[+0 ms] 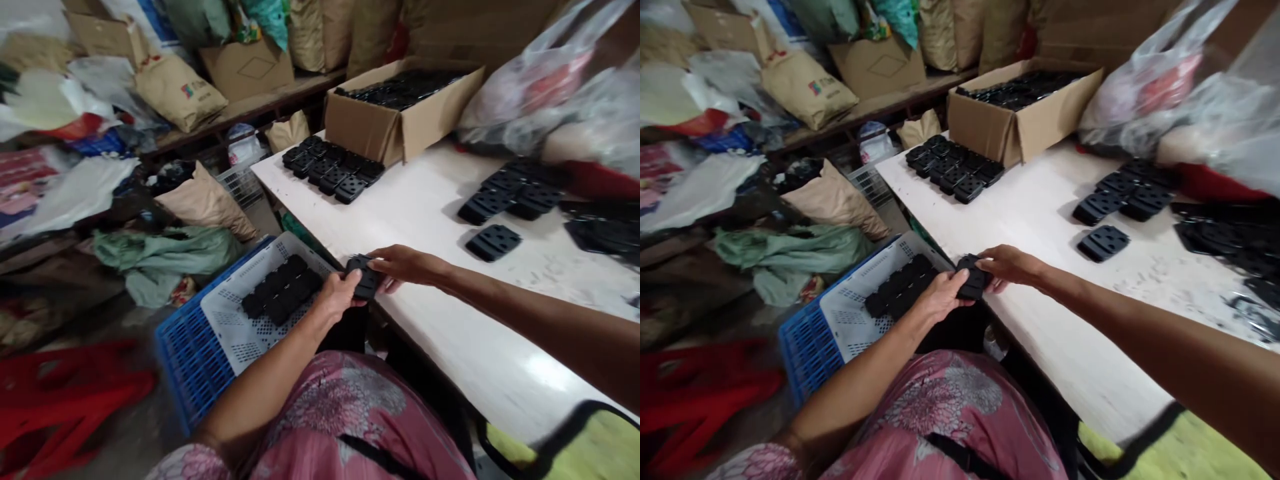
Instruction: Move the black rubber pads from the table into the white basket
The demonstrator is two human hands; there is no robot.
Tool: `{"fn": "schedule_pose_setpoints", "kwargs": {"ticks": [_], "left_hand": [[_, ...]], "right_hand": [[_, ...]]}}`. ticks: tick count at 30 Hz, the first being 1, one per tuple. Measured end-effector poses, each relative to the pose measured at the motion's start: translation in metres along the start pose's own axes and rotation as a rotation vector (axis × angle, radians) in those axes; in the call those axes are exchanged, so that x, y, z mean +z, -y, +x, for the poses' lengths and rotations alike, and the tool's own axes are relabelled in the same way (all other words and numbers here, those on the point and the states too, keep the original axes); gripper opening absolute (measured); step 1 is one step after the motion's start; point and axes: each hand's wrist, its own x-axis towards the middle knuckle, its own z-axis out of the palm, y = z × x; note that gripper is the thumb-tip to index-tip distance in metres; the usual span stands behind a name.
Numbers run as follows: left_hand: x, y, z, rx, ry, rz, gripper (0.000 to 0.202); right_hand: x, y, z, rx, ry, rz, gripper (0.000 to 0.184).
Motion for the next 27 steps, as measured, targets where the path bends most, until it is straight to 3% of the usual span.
{"fn": "schedule_pose_setpoints", "kwargs": {"ticks": [7, 10, 14, 19, 23, 27], "left_hand": [[-0.027, 0.017, -0.018, 0.0, 0.289, -0.224, 0.046], [-0.039, 0.025, -0.028, 0.062, 0.286, -0.282, 0.056], [-0.067, 0.038, -0.042, 0.123, 0.193, -0.315, 0.061], [-0.137, 0.069, -0.049, 0.164, 0.018, -0.404, 0.056], [-0.194, 0.104, -0.044, 0.141, -0.202, -0.501, 0.049], [-0.225, 0.135, -0.03, 0.012, -0.514, -0.627, 0.022]], "right_hand": [[0.012, -0.013, 0.01, 0.007, 0.125, 0.024, 0.045], [0.024, -0.009, 0.013, 0.006, 0.17, -0.005, 0.051], [0.055, 0.003, 0.021, -0.107, 0.199, -0.08, 0.052], [0.089, 0.025, 0.042, -0.33, 0.182, -0.251, 0.055], [0.089, 0.03, 0.059, -0.532, 0.097, -0.253, 0.053], [0.079, 0.023, 0.071, -0.536, 0.077, -0.058, 0.062]]}}
